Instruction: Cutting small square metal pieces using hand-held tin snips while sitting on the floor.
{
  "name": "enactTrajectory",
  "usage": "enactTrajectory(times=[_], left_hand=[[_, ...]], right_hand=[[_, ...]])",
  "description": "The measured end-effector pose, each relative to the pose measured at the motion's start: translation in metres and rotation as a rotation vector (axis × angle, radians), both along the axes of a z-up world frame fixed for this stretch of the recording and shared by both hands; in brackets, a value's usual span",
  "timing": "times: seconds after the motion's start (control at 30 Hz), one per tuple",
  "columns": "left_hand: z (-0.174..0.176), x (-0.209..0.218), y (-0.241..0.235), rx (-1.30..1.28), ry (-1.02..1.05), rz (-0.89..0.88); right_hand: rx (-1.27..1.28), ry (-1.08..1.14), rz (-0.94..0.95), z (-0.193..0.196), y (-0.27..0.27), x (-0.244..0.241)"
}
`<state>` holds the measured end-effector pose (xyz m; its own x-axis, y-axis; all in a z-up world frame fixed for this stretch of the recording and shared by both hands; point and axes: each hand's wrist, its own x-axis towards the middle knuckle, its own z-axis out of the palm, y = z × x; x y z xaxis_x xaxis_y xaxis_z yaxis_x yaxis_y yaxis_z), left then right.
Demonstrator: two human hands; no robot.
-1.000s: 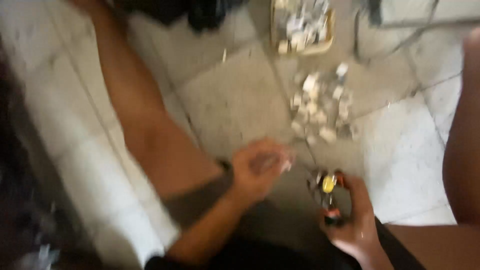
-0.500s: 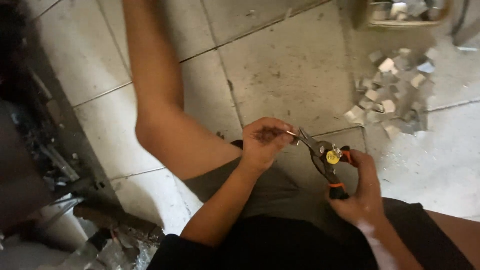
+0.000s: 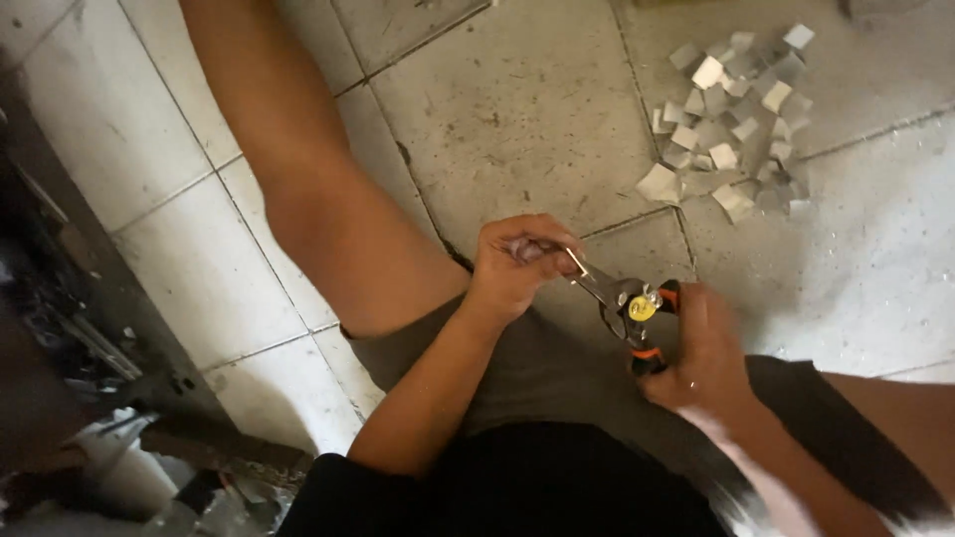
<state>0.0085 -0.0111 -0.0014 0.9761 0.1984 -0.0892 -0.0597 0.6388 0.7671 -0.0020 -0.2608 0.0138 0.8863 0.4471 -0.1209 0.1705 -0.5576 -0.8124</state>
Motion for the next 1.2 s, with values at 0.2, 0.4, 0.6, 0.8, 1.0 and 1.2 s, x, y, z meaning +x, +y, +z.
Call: enactTrajectory(times=[0.2, 0.4, 0.6, 0.8, 1.0, 1.2], left_hand=[[0.006, 0.012, -0.003, 0.019, -0.091, -0.036], [0.006, 0.018, -0.009, -0.092, -0.087, -0.087], [-0.001, 0.019, -0.014, -0.030, -0.045, -0.108], [0.015, 0.023, -0.020, 0.017, -0.049, -0.111], [0.010, 0.029, -0.018, -0.025, -0.045, -0.073], [0.006, 0.028, -0.016, 0.035, 0.039, -0.090]], right_hand=[[-0.120, 0.089, 0.030, 0.021, -0.019, 0.028], [-0.108, -0.020, 0.131, 0.057, -0.027, 0.064], [0.023, -0.160, 0.016, 0.036, -0.028, 0.074], [0.053, -0.218, 0.051, 0.000, -0.054, 0.067], [0.189, -0.050, -0.021, 0.022, -0.048, 0.077], [0.175, -0.213, 0.001, 0.021, -0.038, 0.084]])
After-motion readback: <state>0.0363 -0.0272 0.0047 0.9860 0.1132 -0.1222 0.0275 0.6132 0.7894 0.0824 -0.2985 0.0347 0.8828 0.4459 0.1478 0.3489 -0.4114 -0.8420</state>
